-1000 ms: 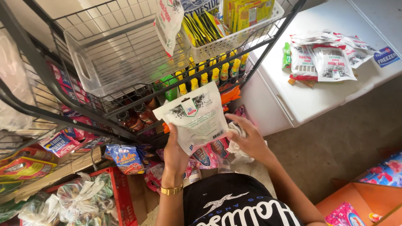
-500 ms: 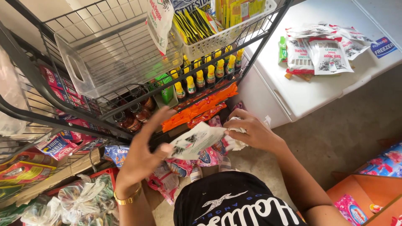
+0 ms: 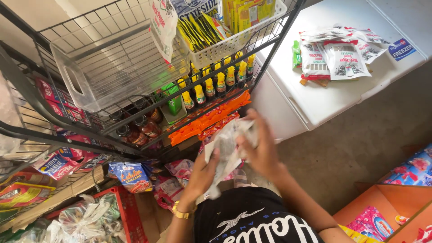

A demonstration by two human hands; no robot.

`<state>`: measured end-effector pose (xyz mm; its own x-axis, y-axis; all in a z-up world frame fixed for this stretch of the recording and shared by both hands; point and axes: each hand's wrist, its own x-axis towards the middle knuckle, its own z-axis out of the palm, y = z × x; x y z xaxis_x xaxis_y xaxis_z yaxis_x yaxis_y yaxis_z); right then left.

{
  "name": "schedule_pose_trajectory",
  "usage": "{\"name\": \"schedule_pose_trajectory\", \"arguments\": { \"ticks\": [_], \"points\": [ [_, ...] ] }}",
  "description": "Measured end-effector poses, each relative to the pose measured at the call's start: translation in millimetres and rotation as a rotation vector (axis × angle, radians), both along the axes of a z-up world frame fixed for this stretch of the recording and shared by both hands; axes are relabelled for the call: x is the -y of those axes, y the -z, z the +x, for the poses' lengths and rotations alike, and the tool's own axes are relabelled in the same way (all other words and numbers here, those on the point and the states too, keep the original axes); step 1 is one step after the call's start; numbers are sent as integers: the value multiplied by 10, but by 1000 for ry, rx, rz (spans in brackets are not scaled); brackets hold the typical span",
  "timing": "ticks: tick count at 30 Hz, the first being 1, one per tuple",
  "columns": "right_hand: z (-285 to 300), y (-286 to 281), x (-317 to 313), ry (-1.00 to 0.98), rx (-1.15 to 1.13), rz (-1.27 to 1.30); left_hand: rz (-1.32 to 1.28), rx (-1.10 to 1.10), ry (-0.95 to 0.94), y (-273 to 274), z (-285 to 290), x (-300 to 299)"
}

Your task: Wiping down and cleaning individual packets of black pepper and other spices using a white cloth.

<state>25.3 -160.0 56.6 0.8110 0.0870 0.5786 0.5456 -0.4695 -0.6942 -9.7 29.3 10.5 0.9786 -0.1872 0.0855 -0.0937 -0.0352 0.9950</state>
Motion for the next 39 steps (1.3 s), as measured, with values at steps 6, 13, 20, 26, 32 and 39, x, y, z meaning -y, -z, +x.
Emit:
{"name": "schedule_pose_trajectory", "arguments": {
  "ticks": [6,13,20,26,32,39],
  "points": [
    [111,329,-246,44,22,-29,-222,-178,-37,0,-242,237],
    [-200,87,-426,-87,126,-78,-437,-512,-155,108,-154,150],
    [-3,173,-352,65,23,12,-445,-558,-162,234,-181,174],
    [-56,90,-440,-3,104,-172,-297,-496,-291,657,-90,176],
    [-123,-8,-616,150,69,-49,-424,-550,-190,529,80,-10],
    [-43,280,-579,350,31,-135,-122,-325,-17,321,211,-147]
  ]
}}
